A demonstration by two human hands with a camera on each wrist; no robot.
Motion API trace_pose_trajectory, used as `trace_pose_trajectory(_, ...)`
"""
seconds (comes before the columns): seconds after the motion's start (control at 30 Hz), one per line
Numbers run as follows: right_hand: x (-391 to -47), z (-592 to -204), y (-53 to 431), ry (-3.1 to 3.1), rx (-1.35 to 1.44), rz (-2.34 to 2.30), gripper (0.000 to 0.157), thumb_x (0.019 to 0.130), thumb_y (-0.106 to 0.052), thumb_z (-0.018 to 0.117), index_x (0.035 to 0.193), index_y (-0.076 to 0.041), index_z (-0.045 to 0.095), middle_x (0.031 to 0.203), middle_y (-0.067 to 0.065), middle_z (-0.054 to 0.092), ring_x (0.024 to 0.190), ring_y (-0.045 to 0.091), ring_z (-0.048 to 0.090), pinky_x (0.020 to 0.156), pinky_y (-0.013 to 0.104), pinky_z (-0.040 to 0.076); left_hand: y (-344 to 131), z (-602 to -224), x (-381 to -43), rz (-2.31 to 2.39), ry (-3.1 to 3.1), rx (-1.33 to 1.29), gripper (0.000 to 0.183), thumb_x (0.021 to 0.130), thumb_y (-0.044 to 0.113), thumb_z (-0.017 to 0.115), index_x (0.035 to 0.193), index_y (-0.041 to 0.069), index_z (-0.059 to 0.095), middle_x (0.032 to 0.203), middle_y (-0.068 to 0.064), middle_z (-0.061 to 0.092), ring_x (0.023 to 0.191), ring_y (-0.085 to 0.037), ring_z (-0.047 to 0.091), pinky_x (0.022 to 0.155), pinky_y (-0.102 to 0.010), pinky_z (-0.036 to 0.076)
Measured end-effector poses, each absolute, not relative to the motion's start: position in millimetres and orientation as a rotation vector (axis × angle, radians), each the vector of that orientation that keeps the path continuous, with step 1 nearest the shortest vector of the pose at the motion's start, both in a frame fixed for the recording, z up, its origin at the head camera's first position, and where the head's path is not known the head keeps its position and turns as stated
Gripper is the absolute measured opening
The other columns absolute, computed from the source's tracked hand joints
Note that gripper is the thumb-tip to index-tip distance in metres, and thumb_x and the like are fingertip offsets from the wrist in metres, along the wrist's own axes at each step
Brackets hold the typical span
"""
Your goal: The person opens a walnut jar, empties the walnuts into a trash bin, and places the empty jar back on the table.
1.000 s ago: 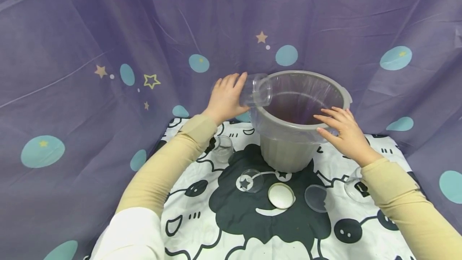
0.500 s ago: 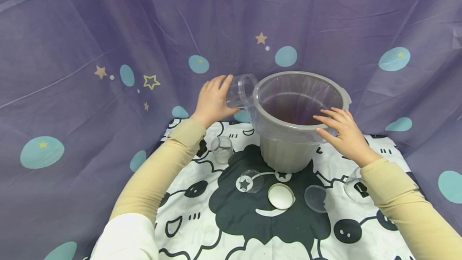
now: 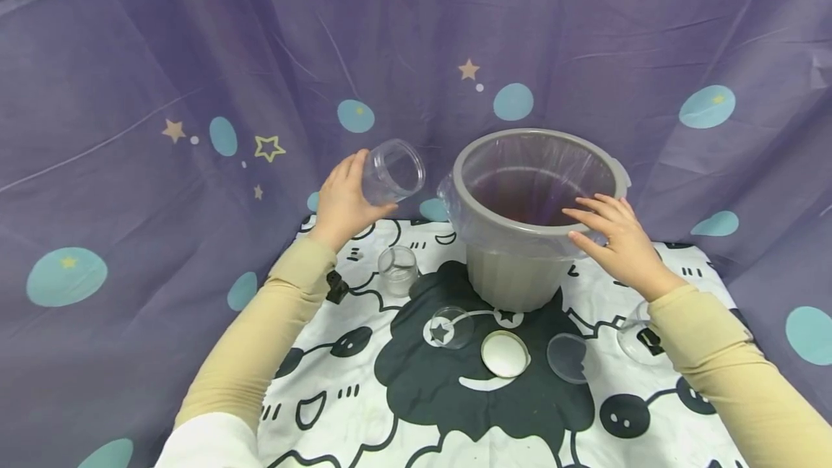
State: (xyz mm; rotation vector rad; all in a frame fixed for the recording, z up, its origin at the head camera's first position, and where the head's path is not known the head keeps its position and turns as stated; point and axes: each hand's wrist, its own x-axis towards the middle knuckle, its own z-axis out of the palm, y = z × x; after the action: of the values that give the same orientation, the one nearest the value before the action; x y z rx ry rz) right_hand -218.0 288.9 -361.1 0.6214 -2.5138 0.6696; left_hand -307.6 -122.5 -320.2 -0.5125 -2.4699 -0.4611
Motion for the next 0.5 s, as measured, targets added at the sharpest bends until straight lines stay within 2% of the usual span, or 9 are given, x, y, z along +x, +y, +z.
trace_pose_trajectory(0.13, -219, -363, 290, -2.512, 0.620, 0.666, 0.038, 0.089, -0.027, 0.060, 0.123, -0.010, 0.059, 0.133, 0.022, 0.049, 0.129, 0.044, 0.033, 0.113, 0.059, 0.009, -132, -329, -303, -0.500, -2.447, -0.508, 0.096, 0.059, 0.038, 0.085, 0.136, 0.006, 0.039, 0.132, -0.018, 0.049, 0.121, -0.037, 0.048, 0.096, -0.051, 0.043)
trace_pose_trajectory(0.33, -220, -364, 290, -2.518, 0.622, 0.671, 0.038, 0.090, -0.027, 0.060, 0.124, -0.011, 0.059, 0.134, 0.022, 0.048, 0.130, 0.043, 0.032, 0.113, 0.059, 0.009, -147, -347, -291, -0.586, -2.469, -0.383, 0.098, 0.058, 0.043, 0.084, 0.138, 0.010, 0.038, 0.133, -0.017, 0.049, 0.120, -0.037, 0.048, 0.086, -0.059, 0.045)
trace_pose_trajectory(0.5, -221, -364, 292, -2.512, 0.623, 0.669, 0.038, 0.090, -0.027, 0.060, 0.124, -0.011, 0.059, 0.134, 0.021, 0.048, 0.130, 0.043, 0.032, 0.113, 0.059, 0.009, -161, -370, -284, -0.685, -2.481, -0.289, 0.097, 0.058, 0.041, 0.085, 0.137, 0.011, 0.038, 0.130, -0.018, 0.050, 0.116, -0.038, 0.050, 0.086, -0.060, 0.045)
